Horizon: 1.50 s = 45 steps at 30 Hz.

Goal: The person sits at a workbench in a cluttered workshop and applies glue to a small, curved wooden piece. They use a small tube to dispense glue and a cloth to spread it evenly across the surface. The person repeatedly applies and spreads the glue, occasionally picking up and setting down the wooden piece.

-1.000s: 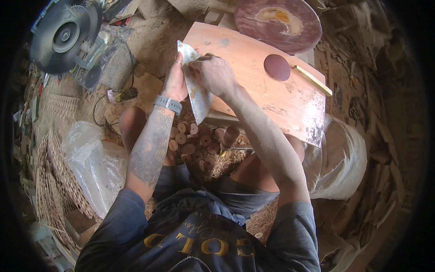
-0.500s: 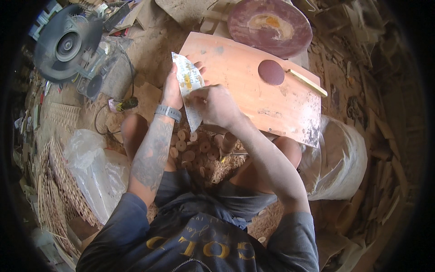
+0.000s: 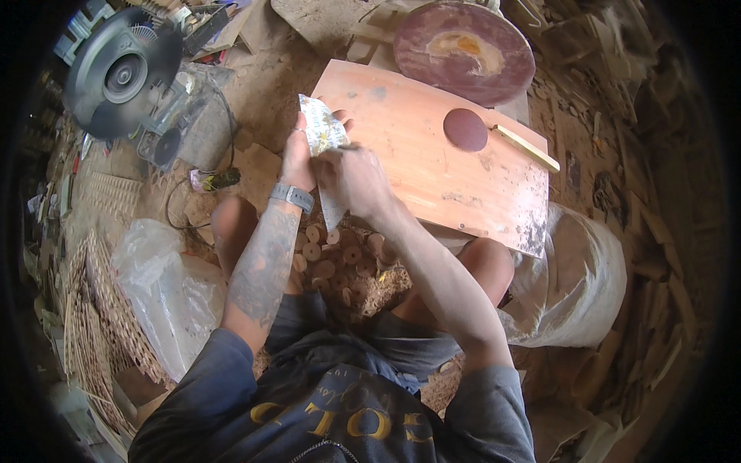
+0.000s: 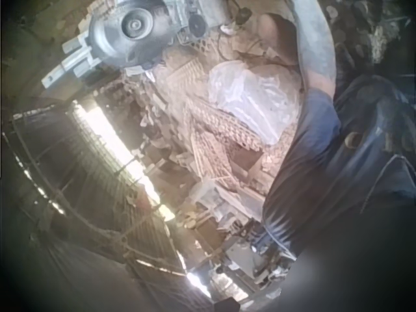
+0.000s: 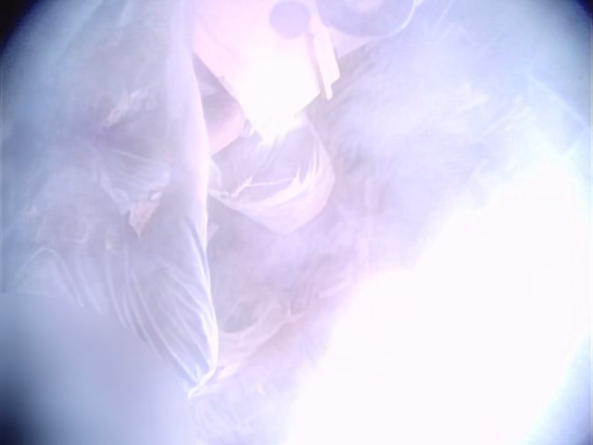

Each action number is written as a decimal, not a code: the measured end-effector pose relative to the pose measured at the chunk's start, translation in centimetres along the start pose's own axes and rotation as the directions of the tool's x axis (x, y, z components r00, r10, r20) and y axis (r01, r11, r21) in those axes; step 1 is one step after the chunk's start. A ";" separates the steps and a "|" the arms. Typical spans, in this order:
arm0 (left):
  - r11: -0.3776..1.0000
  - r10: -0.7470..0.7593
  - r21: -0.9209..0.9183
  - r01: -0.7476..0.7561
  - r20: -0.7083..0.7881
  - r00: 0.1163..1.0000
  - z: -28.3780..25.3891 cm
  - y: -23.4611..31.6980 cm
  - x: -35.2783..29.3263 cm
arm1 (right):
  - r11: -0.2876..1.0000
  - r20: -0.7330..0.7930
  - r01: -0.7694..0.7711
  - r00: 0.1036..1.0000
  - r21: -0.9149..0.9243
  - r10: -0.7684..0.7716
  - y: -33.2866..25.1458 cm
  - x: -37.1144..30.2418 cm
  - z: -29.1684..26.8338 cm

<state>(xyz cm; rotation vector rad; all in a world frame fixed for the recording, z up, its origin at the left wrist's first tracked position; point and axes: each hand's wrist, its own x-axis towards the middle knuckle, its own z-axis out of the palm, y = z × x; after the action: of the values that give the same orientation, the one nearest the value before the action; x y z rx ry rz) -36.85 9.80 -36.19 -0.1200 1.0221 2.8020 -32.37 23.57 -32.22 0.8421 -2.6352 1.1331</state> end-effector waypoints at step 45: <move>-0.328 -0.156 0.783 -0.528 0.506 0.848 -0.7 6.0 0.1 | 0.975 -0.254 -0.206 0.942 0.077 0.219 5.6 -0.8 -6.7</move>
<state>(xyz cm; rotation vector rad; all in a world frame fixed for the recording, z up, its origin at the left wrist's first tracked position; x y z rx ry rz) -37.93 4.84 -32.97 0.9524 2.9145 0.8053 -35.36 31.75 -31.29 0.3866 -2.5297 1.2667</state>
